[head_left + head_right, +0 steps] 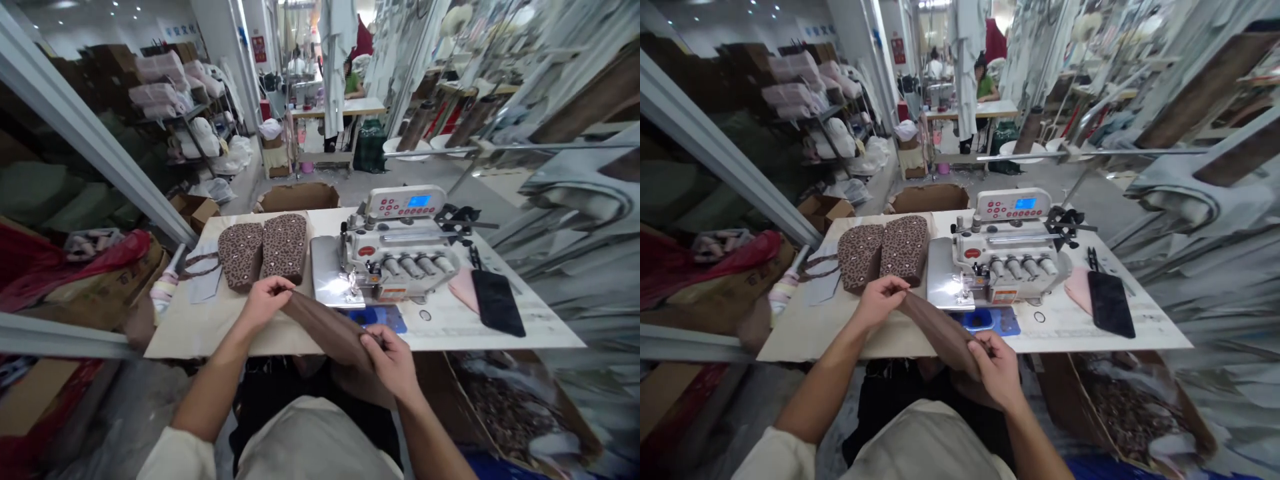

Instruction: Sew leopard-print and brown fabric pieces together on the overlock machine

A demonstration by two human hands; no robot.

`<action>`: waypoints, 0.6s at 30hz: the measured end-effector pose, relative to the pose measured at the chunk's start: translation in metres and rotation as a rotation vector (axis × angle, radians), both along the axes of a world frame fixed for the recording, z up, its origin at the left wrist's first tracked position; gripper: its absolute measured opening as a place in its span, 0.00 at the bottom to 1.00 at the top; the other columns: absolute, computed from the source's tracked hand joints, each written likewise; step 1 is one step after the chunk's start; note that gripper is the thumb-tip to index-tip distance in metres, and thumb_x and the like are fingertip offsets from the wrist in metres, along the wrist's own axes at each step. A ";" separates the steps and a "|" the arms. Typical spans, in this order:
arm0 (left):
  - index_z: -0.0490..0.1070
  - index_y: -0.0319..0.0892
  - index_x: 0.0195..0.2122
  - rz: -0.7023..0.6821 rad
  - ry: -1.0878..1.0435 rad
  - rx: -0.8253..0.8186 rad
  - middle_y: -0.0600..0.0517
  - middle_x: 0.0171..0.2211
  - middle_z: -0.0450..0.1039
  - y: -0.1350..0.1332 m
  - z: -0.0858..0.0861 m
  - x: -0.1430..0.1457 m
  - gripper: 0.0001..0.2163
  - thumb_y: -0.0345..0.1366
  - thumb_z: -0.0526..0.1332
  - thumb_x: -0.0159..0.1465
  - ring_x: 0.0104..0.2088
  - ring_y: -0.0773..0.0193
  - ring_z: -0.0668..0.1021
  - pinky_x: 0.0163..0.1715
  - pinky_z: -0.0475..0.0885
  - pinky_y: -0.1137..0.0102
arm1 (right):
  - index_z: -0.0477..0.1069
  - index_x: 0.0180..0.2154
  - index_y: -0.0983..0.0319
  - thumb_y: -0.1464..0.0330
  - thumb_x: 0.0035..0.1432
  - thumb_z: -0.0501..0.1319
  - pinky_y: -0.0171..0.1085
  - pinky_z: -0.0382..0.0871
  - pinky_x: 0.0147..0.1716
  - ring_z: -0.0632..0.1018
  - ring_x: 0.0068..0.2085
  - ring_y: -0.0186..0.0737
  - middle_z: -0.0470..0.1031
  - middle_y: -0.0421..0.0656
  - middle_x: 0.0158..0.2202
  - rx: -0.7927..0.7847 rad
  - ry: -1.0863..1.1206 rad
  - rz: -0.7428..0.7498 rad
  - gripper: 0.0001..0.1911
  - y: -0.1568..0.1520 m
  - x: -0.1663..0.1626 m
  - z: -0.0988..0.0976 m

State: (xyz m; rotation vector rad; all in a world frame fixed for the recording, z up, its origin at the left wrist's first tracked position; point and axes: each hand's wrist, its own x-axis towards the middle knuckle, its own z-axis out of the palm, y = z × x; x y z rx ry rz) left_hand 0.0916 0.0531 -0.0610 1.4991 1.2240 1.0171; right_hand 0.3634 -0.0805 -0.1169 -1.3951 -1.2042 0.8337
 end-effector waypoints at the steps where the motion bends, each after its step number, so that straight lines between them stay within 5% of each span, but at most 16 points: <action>1: 0.78 0.40 0.34 -0.021 0.023 0.043 0.50 0.32 0.81 0.003 0.001 0.010 0.07 0.35 0.66 0.54 0.33 0.62 0.79 0.35 0.72 0.71 | 0.76 0.30 0.60 0.53 0.59 0.67 0.34 0.69 0.28 0.73 0.27 0.38 0.75 0.39 0.24 -0.029 0.049 -0.019 0.17 -0.006 0.001 -0.007; 8: 0.75 0.42 0.37 -0.177 0.293 0.308 0.55 0.28 0.78 0.015 0.018 0.064 0.14 0.23 0.56 0.53 0.31 0.65 0.79 0.37 0.73 0.71 | 0.81 0.33 0.62 0.48 0.47 0.75 0.37 0.71 0.29 0.75 0.28 0.41 0.79 0.42 0.27 -0.189 0.360 0.095 0.24 -0.032 -0.017 -0.031; 12: 0.75 0.42 0.40 -0.321 0.430 0.393 0.55 0.28 0.76 0.018 0.030 0.072 0.20 0.19 0.53 0.50 0.30 0.64 0.77 0.37 0.73 0.70 | 0.79 0.26 0.62 0.51 0.52 0.71 0.36 0.69 0.27 0.72 0.26 0.40 0.75 0.41 0.23 -0.160 0.274 -0.008 0.20 -0.033 -0.016 -0.031; 18: 0.76 0.41 0.41 -0.571 0.540 0.501 0.51 0.32 0.73 0.017 0.044 0.064 0.24 0.20 0.52 0.45 0.32 0.62 0.74 0.37 0.70 0.69 | 0.81 0.31 0.59 0.61 0.54 0.66 0.39 0.75 0.35 0.80 0.32 0.45 0.82 0.42 0.29 -0.016 0.132 -0.164 0.09 -0.024 0.018 -0.028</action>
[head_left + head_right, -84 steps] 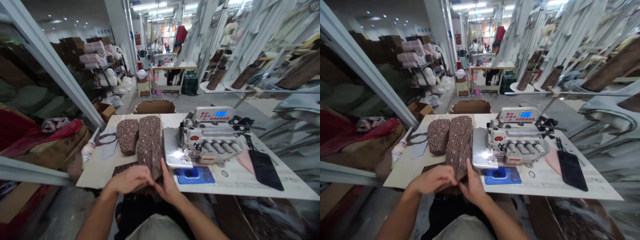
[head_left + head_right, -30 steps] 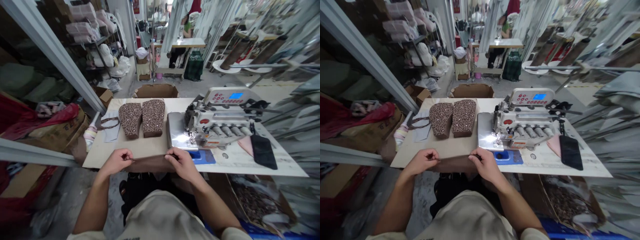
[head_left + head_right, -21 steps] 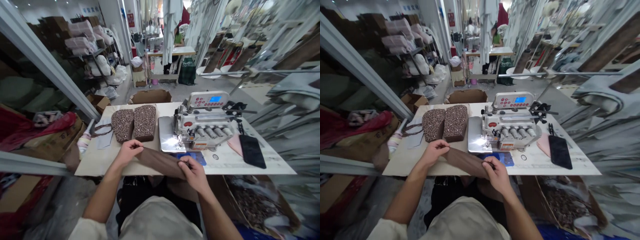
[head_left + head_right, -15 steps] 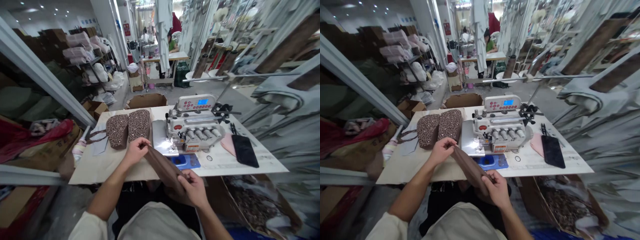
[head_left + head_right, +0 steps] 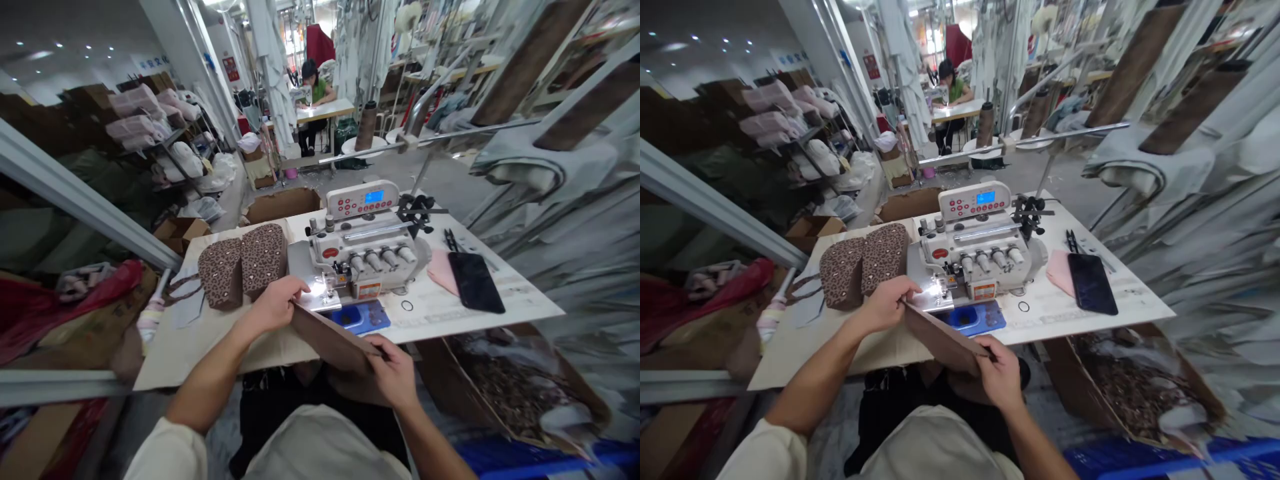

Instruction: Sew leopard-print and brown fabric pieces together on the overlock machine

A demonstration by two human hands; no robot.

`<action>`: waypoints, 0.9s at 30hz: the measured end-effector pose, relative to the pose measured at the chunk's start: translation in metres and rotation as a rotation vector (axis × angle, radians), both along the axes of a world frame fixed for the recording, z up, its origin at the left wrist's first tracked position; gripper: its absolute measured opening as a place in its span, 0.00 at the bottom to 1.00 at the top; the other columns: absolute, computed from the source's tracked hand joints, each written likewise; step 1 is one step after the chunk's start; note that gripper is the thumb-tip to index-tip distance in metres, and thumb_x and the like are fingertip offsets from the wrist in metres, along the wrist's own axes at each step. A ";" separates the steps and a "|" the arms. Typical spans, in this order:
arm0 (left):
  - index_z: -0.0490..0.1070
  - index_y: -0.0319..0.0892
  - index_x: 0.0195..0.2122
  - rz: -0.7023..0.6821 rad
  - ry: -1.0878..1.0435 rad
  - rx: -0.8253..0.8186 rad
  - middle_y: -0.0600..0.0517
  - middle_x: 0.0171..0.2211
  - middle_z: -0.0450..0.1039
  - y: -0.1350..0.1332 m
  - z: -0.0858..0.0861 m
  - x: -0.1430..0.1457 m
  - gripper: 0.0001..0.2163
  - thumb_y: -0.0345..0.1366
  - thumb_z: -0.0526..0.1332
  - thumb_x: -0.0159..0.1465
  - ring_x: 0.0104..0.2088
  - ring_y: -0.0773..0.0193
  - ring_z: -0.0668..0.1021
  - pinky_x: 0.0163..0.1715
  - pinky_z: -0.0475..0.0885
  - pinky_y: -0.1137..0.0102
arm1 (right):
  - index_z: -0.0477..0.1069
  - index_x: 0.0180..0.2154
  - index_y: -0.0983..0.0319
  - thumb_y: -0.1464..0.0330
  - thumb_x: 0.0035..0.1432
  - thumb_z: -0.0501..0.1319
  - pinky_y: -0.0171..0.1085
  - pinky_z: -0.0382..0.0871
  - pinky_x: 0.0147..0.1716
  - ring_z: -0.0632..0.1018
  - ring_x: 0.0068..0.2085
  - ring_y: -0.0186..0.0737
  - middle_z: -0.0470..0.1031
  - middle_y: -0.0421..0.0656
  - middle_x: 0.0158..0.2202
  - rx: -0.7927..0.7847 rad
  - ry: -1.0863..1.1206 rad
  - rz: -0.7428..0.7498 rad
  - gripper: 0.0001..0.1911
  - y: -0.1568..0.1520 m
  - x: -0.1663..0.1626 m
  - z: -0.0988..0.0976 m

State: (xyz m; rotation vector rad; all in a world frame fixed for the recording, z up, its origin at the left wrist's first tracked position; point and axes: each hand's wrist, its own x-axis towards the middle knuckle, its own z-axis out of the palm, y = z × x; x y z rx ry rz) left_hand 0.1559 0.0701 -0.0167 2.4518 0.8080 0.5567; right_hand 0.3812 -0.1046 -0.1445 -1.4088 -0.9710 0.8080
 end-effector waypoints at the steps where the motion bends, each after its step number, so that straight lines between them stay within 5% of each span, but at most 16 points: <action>1: 0.76 0.41 0.38 -0.026 0.014 -0.004 0.51 0.31 0.73 -0.001 0.002 -0.001 0.21 0.20 0.52 0.45 0.32 0.62 0.74 0.36 0.69 0.69 | 0.81 0.31 0.58 0.62 0.54 0.66 0.39 0.75 0.35 0.80 0.33 0.45 0.82 0.42 0.30 0.014 -0.011 0.004 0.08 0.002 0.005 0.001; 5: 0.66 0.43 0.22 -0.059 0.032 -0.113 0.53 0.24 0.66 -0.002 0.005 -0.004 0.08 0.24 0.53 0.45 0.28 0.63 0.69 0.32 0.63 0.70 | 0.81 0.31 0.59 0.63 0.53 0.65 0.38 0.74 0.35 0.80 0.32 0.44 0.82 0.42 0.30 -0.011 -0.007 0.059 0.07 0.012 0.016 0.004; 8: 0.61 0.43 0.21 -0.062 -0.073 -0.349 0.54 0.24 0.65 -0.004 0.004 -0.009 0.04 0.28 0.54 0.45 0.28 0.64 0.68 0.32 0.63 0.69 | 0.80 0.30 0.60 0.58 0.56 0.66 0.37 0.72 0.31 0.77 0.30 0.42 0.80 0.42 0.27 -0.058 0.064 0.076 0.13 0.016 0.017 0.005; 16: 0.56 0.43 0.21 0.133 -0.464 -1.019 0.54 0.26 0.69 -0.023 -0.006 -0.021 0.20 0.38 0.72 0.43 0.27 0.66 0.69 0.30 0.64 0.71 | 0.80 0.29 0.61 0.45 0.56 0.67 0.37 0.70 0.30 0.74 0.29 0.41 0.77 0.42 0.25 -0.076 0.137 0.114 0.25 0.017 0.017 -0.001; 22: 0.54 0.42 0.18 0.175 -0.450 -0.937 0.52 0.26 0.69 -0.026 -0.005 -0.027 0.29 0.48 0.77 0.46 0.26 0.68 0.69 0.27 0.63 0.72 | 0.79 0.29 0.61 0.43 0.55 0.67 0.38 0.70 0.30 0.73 0.28 0.41 0.77 0.42 0.25 -0.081 0.148 0.108 0.26 0.012 0.019 -0.002; 27: 0.60 0.42 0.26 0.216 -0.339 -0.817 0.55 0.28 0.70 -0.015 -0.008 -0.029 0.22 0.43 0.76 0.49 0.26 0.70 0.69 0.28 0.65 0.74 | 0.78 0.28 0.62 0.44 0.55 0.67 0.38 0.70 0.30 0.73 0.28 0.41 0.75 0.42 0.24 -0.097 0.162 0.139 0.26 0.004 0.017 -0.006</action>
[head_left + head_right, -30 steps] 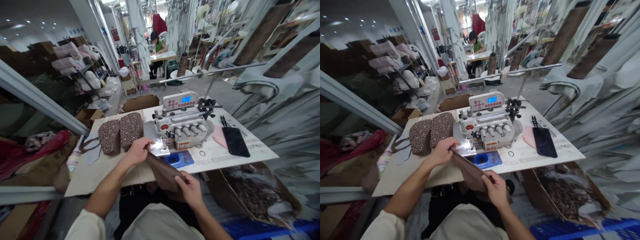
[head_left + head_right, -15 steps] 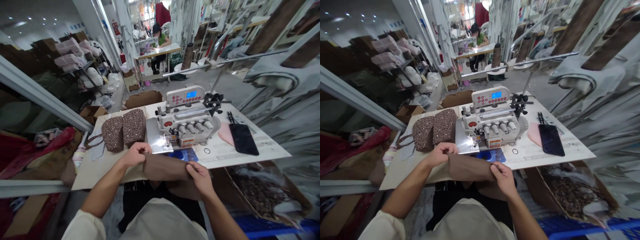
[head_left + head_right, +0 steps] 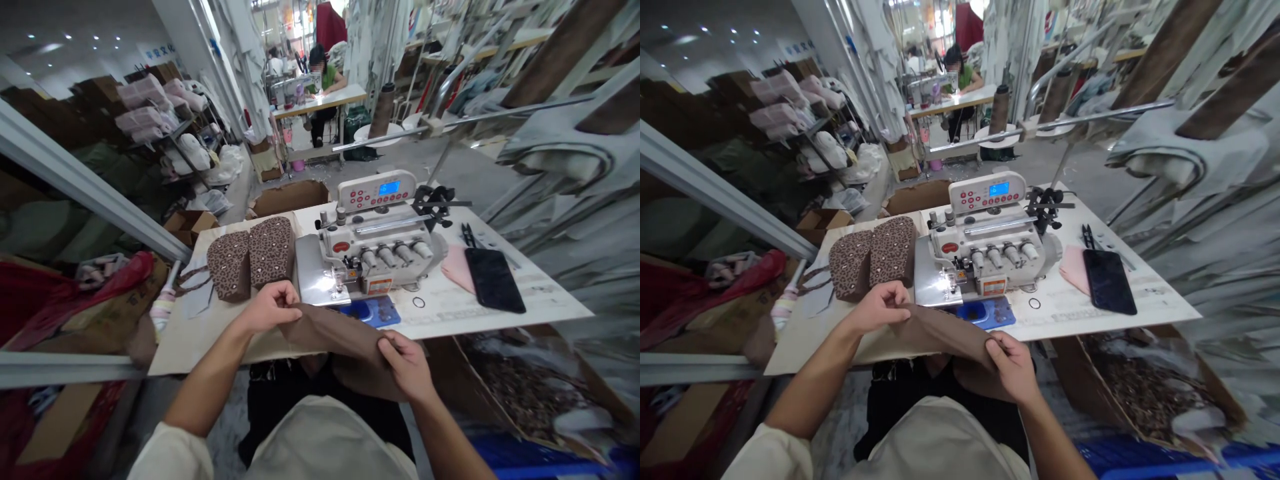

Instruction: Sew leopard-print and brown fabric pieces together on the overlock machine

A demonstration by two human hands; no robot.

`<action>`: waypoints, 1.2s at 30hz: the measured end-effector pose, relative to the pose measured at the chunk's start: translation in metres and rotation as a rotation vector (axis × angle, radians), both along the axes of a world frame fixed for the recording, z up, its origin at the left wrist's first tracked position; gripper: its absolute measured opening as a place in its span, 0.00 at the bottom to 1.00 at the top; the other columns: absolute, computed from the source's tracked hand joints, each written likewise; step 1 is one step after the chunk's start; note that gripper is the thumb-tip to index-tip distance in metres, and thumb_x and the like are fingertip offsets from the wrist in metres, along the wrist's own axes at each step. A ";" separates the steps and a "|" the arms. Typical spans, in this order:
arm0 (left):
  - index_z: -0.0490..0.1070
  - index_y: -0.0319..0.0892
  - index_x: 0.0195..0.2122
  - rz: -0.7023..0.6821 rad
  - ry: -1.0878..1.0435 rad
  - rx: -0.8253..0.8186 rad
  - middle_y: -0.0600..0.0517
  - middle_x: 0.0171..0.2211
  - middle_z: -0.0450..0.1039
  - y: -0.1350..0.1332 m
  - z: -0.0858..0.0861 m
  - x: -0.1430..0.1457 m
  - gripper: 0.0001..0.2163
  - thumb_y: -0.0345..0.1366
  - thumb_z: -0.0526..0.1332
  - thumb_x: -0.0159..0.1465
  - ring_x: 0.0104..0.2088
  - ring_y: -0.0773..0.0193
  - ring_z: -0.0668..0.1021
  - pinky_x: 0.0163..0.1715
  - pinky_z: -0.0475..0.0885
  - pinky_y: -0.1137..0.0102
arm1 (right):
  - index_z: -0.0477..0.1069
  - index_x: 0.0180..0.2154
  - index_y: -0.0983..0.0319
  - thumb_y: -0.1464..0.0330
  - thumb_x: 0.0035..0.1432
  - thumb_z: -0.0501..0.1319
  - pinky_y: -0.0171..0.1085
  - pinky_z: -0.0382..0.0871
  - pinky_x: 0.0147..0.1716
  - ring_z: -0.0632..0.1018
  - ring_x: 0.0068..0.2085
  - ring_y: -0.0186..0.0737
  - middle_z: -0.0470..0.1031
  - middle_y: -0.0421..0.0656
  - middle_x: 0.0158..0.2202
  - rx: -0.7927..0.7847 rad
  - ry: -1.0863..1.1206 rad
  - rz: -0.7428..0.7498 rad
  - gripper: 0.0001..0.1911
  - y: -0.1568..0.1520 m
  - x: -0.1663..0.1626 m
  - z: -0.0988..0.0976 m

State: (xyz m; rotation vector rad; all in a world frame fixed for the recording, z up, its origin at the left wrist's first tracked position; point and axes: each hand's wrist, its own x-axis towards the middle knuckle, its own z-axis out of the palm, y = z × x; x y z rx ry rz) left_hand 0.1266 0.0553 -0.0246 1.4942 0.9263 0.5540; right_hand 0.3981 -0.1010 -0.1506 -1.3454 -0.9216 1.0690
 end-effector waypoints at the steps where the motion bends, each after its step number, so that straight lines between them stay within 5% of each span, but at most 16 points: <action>1: 0.62 0.42 0.28 0.009 0.059 0.048 0.55 0.29 0.70 0.004 0.000 0.001 0.19 0.41 0.74 0.51 0.27 0.70 0.70 0.28 0.65 0.74 | 0.78 0.28 0.62 0.44 0.54 0.68 0.37 0.70 0.30 0.73 0.28 0.41 0.75 0.42 0.24 -0.020 0.025 0.013 0.26 -0.002 -0.004 -0.001; 5: 0.69 0.43 0.33 0.038 0.343 0.371 0.57 0.29 0.70 0.023 -0.002 0.013 0.09 0.34 0.69 0.56 0.29 0.66 0.71 0.32 0.66 0.71 | 0.78 0.30 0.62 0.46 0.46 0.74 0.37 0.70 0.29 0.74 0.28 0.41 0.77 0.42 0.26 -0.094 0.219 0.158 0.25 -0.010 -0.033 -0.004; 9: 0.75 0.43 0.39 0.130 0.506 0.738 0.51 0.38 0.72 0.023 -0.010 0.032 0.10 0.33 0.70 0.57 0.40 0.58 0.75 0.44 0.71 0.63 | 0.79 0.33 0.62 0.49 0.46 0.76 0.39 0.73 0.35 0.75 0.33 0.42 0.78 0.42 0.31 -0.065 0.361 0.336 0.24 -0.016 -0.071 -0.004; 12: 0.77 0.43 0.38 0.155 0.575 0.920 0.48 0.39 0.70 0.006 -0.017 0.045 0.03 0.33 0.66 0.64 0.42 0.55 0.74 0.46 0.70 0.60 | 0.76 0.31 0.62 0.47 0.48 0.74 0.35 0.68 0.25 0.70 0.24 0.35 0.72 0.38 0.24 -0.118 0.456 0.434 0.25 -0.018 -0.089 -0.007; 14: 0.78 0.43 0.39 0.139 0.611 0.978 0.47 0.37 0.70 -0.011 -0.022 0.051 0.07 0.32 0.60 0.69 0.40 0.56 0.73 0.44 0.70 0.61 | 0.74 0.31 0.62 0.45 0.49 0.73 0.34 0.66 0.21 0.68 0.20 0.33 0.69 0.35 0.21 -0.150 0.505 0.468 0.27 -0.018 -0.094 -0.011; 19: 0.74 0.46 0.58 0.093 0.558 1.157 0.43 0.47 0.72 -0.051 -0.040 0.058 0.17 0.29 0.56 0.70 0.48 0.52 0.72 0.49 0.70 0.56 | 0.73 0.27 0.62 0.45 0.49 0.73 0.34 0.68 0.22 0.69 0.20 0.32 0.70 0.37 0.20 -0.163 0.520 0.469 0.27 -0.025 -0.098 -0.025; 23: 0.69 0.49 0.64 -0.115 0.432 1.195 0.41 0.59 0.68 -0.059 -0.049 0.057 0.22 0.27 0.55 0.70 0.60 0.48 0.68 0.60 0.67 0.49 | 0.74 0.28 0.63 0.45 0.45 0.75 0.34 0.68 0.21 0.69 0.20 0.32 0.71 0.37 0.21 -0.210 0.533 0.425 0.28 -0.029 -0.098 -0.029; 36: 0.73 0.45 0.58 -0.027 0.531 1.177 0.39 0.59 0.67 -0.043 -0.039 0.062 0.16 0.32 0.57 0.70 0.59 0.44 0.67 0.57 0.68 0.47 | 0.75 0.25 0.63 0.46 0.47 0.75 0.34 0.66 0.21 0.67 0.19 0.32 0.70 0.36 0.19 -0.128 0.500 0.407 0.27 -0.004 -0.074 -0.006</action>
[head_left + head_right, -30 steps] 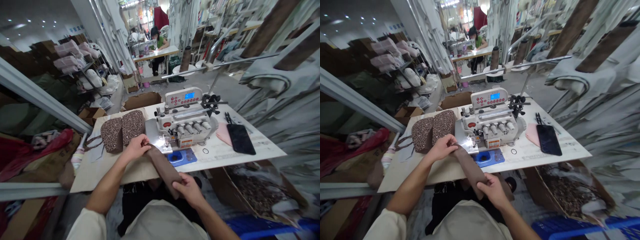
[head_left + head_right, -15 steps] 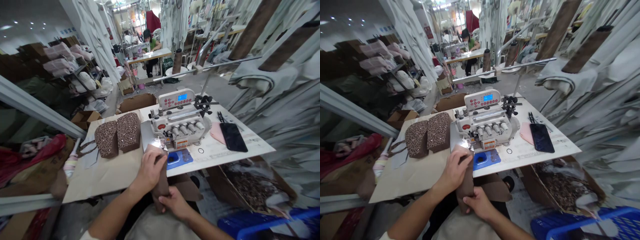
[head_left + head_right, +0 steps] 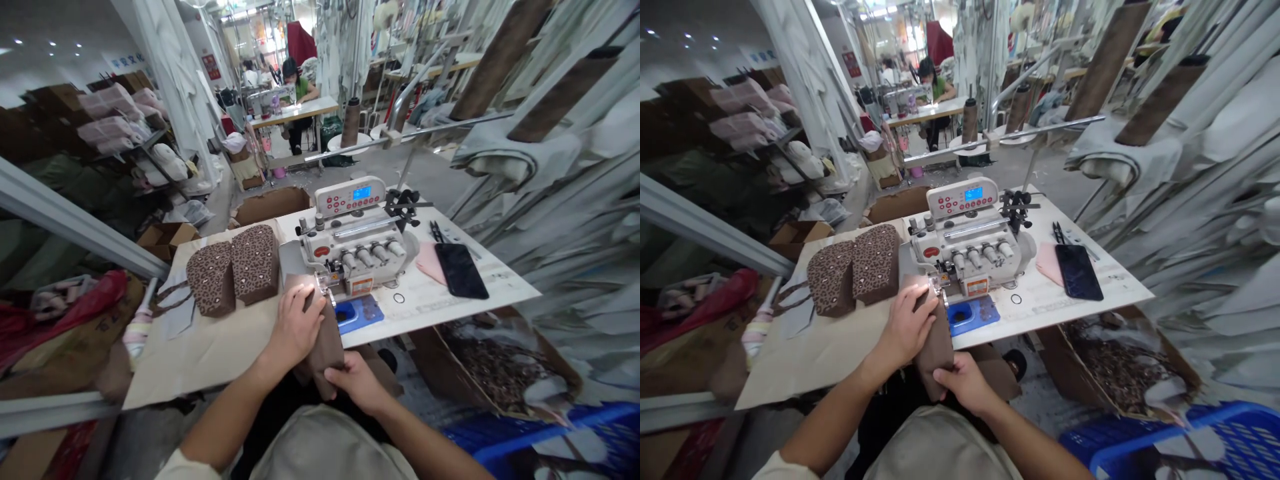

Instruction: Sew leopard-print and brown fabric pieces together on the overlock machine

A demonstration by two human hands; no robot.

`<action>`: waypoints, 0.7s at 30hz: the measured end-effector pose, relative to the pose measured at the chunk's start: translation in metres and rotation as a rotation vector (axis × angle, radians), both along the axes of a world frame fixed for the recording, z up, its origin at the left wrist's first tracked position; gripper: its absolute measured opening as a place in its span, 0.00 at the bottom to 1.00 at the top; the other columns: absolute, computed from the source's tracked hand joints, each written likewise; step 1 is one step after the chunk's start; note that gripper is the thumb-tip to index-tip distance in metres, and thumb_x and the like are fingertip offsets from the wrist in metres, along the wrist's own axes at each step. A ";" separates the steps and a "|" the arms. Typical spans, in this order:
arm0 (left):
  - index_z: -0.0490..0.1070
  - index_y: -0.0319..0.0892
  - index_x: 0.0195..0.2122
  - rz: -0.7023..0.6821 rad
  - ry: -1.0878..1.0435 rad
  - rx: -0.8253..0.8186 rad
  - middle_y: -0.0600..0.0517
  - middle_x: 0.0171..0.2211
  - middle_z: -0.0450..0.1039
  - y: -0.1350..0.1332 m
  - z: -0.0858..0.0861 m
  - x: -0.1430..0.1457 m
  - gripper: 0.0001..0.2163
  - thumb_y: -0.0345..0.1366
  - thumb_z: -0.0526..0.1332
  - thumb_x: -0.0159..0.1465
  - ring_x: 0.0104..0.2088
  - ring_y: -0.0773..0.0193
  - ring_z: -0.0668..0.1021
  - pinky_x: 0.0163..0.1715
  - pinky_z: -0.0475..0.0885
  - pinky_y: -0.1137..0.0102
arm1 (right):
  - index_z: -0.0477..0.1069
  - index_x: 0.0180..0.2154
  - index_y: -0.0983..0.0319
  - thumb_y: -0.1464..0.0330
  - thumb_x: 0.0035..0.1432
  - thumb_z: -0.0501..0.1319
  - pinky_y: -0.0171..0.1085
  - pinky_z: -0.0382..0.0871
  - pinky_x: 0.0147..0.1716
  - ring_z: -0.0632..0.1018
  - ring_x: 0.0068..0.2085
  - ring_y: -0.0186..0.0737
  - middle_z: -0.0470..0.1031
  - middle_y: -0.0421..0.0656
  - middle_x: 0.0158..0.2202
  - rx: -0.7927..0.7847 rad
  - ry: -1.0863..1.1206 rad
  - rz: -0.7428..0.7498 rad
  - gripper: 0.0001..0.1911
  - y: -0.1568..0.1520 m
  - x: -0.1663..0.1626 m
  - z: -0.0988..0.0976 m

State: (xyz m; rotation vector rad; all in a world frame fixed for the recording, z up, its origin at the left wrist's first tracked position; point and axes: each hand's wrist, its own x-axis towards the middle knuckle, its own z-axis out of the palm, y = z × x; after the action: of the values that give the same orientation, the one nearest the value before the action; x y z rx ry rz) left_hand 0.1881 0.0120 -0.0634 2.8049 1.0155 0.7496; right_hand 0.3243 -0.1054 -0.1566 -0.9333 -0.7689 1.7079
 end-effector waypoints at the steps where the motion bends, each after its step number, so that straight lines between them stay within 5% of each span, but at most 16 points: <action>1: 0.74 0.45 0.56 0.001 0.009 0.010 0.39 0.58 0.68 0.001 0.003 0.000 0.15 0.31 0.57 0.70 0.58 0.45 0.67 0.56 0.67 0.47 | 0.75 0.26 0.63 0.47 0.47 0.76 0.34 0.66 0.21 0.68 0.19 0.32 0.70 0.36 0.18 0.020 0.004 -0.009 0.27 0.005 0.001 0.003; 12: 0.77 0.40 0.48 -0.187 0.073 0.083 0.44 0.44 0.78 0.018 0.019 -0.006 0.11 0.28 0.57 0.70 0.44 0.55 0.76 0.43 0.65 0.59 | 0.76 0.27 0.63 0.51 0.52 0.74 0.36 0.73 0.24 0.74 0.22 0.37 0.75 0.38 0.21 0.223 -0.163 -0.231 0.21 0.071 0.007 0.023; 21: 0.78 0.40 0.45 -0.278 0.003 0.176 0.46 0.39 0.78 0.031 0.013 -0.012 0.11 0.31 0.55 0.73 0.38 0.60 0.77 0.36 0.66 0.66 | 0.77 0.28 0.61 0.53 0.57 0.71 0.38 0.77 0.24 0.79 0.23 0.41 0.80 0.41 0.23 0.313 -0.242 -0.344 0.18 0.074 0.001 0.013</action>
State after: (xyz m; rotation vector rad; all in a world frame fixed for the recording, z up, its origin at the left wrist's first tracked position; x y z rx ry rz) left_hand 0.1766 0.0430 -0.0507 3.0054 0.5642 0.8352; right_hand 0.3253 -0.0309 -0.1433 -0.9957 -0.9423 1.1506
